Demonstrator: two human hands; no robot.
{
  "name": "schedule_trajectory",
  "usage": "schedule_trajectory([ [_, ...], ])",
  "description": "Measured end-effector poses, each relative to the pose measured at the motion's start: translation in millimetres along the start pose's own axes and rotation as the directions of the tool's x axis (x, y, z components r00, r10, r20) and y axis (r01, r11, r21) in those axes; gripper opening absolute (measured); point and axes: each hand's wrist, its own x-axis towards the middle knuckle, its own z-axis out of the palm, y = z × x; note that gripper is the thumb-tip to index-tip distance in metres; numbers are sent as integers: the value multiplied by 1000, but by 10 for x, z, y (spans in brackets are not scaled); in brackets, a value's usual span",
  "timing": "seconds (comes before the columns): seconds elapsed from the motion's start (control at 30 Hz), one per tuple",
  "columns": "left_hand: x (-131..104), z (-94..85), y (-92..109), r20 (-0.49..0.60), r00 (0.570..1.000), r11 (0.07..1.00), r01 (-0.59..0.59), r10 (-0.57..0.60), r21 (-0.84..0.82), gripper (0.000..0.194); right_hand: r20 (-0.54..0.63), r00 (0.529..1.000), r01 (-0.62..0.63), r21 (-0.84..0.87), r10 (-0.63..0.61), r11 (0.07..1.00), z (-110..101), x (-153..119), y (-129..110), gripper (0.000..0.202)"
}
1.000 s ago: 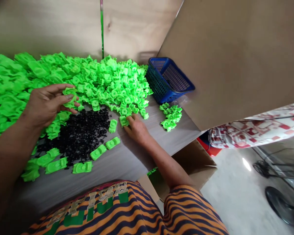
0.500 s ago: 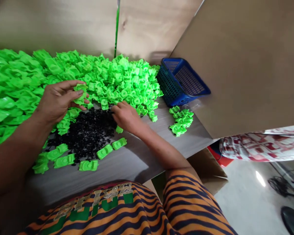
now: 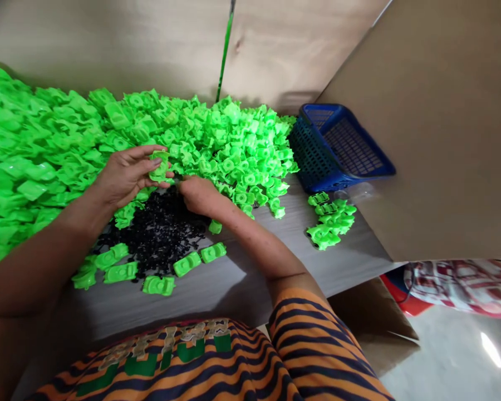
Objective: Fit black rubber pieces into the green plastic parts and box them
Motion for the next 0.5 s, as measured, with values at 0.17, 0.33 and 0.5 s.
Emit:
schedule_trajectory([
  [0.17, 37, -16, 8, 0, 992, 983, 126, -128, -131, 27, 20, 1000, 14, -7, -14, 1000, 10, 11, -1, 37],
  [0.33, 47, -33, 14, -16, 993, 980, 111, -115, -163, 40, 1, 999, 54, -11, -54, 998, 44, 16, -15, 34],
  [0.5, 41, -20, 33, -42, 993, 977, 102, -112, -189, 39, -43, 997, 64, 12, -63, 998, 37, -23, 39, 28],
])
